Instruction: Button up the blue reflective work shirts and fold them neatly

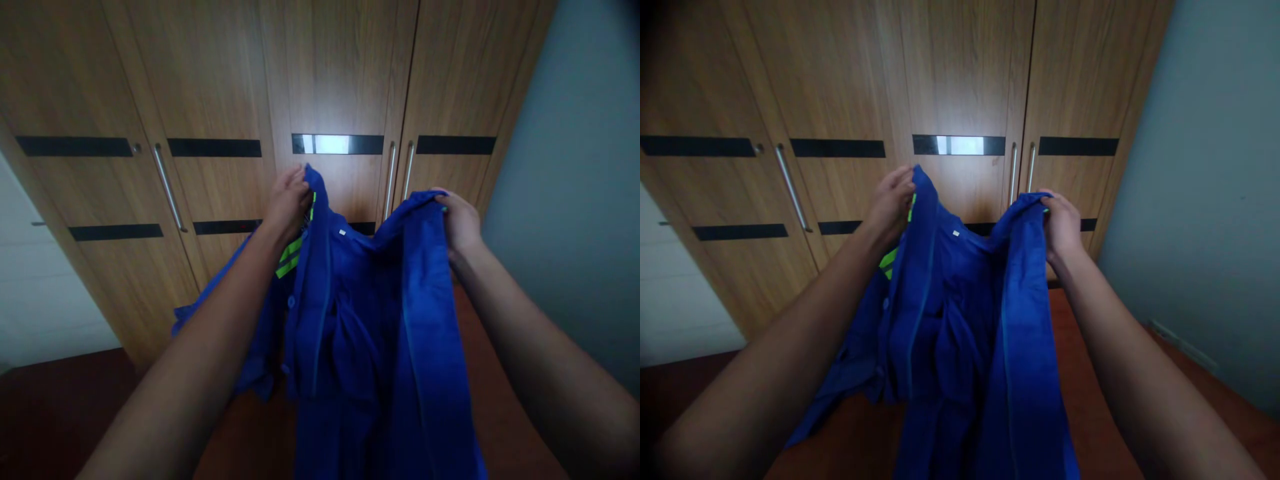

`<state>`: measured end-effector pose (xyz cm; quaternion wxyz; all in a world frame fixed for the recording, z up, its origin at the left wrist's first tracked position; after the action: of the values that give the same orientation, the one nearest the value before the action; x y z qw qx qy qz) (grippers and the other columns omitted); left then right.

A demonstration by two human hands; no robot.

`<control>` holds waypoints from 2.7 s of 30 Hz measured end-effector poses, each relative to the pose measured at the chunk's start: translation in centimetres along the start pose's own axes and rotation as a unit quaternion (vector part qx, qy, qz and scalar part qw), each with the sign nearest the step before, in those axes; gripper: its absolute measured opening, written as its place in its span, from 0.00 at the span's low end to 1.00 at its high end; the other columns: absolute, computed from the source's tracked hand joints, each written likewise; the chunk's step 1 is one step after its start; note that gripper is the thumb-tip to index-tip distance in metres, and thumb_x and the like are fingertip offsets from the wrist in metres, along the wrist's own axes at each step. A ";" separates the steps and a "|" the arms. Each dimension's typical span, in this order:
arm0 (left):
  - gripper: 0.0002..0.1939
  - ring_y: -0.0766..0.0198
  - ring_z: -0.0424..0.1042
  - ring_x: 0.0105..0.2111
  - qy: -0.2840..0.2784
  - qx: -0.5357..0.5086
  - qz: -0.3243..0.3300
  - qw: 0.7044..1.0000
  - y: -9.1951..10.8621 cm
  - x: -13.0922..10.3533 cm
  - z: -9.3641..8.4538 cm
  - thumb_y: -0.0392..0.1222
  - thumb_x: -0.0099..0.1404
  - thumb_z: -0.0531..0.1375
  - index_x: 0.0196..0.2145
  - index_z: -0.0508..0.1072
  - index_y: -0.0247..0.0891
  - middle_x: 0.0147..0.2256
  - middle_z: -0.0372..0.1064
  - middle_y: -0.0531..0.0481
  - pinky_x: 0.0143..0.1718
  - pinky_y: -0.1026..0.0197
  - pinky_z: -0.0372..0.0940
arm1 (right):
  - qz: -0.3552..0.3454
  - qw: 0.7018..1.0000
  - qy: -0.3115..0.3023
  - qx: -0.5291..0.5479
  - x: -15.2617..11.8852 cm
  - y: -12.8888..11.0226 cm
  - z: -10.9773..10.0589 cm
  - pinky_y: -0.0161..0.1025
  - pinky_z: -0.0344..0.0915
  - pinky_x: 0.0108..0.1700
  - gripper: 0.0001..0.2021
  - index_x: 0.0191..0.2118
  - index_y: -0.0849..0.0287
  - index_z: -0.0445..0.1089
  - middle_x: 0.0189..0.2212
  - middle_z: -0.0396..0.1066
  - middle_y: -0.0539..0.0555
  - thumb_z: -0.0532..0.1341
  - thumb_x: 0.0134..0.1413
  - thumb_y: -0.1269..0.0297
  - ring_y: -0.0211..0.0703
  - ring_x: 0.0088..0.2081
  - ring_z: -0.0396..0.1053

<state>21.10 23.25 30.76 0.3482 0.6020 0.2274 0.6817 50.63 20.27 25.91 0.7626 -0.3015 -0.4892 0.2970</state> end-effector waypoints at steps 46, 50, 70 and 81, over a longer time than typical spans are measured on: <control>0.15 0.53 0.74 0.23 -0.041 0.564 -0.145 0.812 4.4 -23.2 -13.5 0.57 0.52 0.60 0.33 0.76 0.48 0.26 0.77 0.52 0.23 0.58 0.65 | -0.020 0.695 -0.381 -0.609 -23.9 15.8 -5.0 0.51 0.58 0.56 0.24 0.59 0.62 0.60 0.53 0.66 0.64 0.50 0.57 0.67 0.54 0.55 0.62; 0.22 0.55 0.75 0.27 0.021 0.386 -0.207 0.899 4.4 -22.9 -13.0 0.59 0.53 0.60 0.44 0.74 0.49 0.30 0.77 0.52 0.26 0.56 0.70 | 0.020 0.724 -0.356 -0.590 -24.2 15.0 -5.4 0.47 0.59 0.57 0.25 0.61 0.62 0.57 0.54 0.66 0.62 0.50 0.58 0.63 0.51 0.55 0.63; 0.38 0.55 0.54 0.61 -0.330 0.493 -0.112 0.797 -5.6 -31.1 -7.3 0.24 0.49 0.51 0.57 0.64 0.50 0.61 0.58 0.54 0.63 0.47 0.49 | 0.118 0.761 -0.377 -0.514 -27.6 11.7 -1.5 0.40 0.62 0.49 0.15 0.49 0.52 0.67 0.45 0.68 0.55 0.57 0.54 0.61 0.46 0.44 0.69; 0.29 0.58 0.74 0.46 -0.225 0.538 -0.200 0.787 -5.3 -32.7 -13.3 0.27 0.50 0.50 0.48 0.72 0.43 0.45 0.75 0.51 0.51 0.56 0.67 | 0.144 0.728 -0.358 -0.567 -26.8 12.9 -1.0 0.40 0.61 0.47 0.13 0.45 0.54 0.68 0.42 0.69 0.54 0.57 0.52 0.61 0.46 0.43 0.70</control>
<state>10.24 3.70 2.99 0.1380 0.7692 0.5880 0.2087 40.27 8.29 0.72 0.1667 -0.6160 -0.7539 0.1564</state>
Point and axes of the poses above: each hand's wrist, its own x-axis towards the middle knuckle, its own z-axis out of the palm, y = z × x, the point moved 2 cm from there along x, towards the middle knuckle
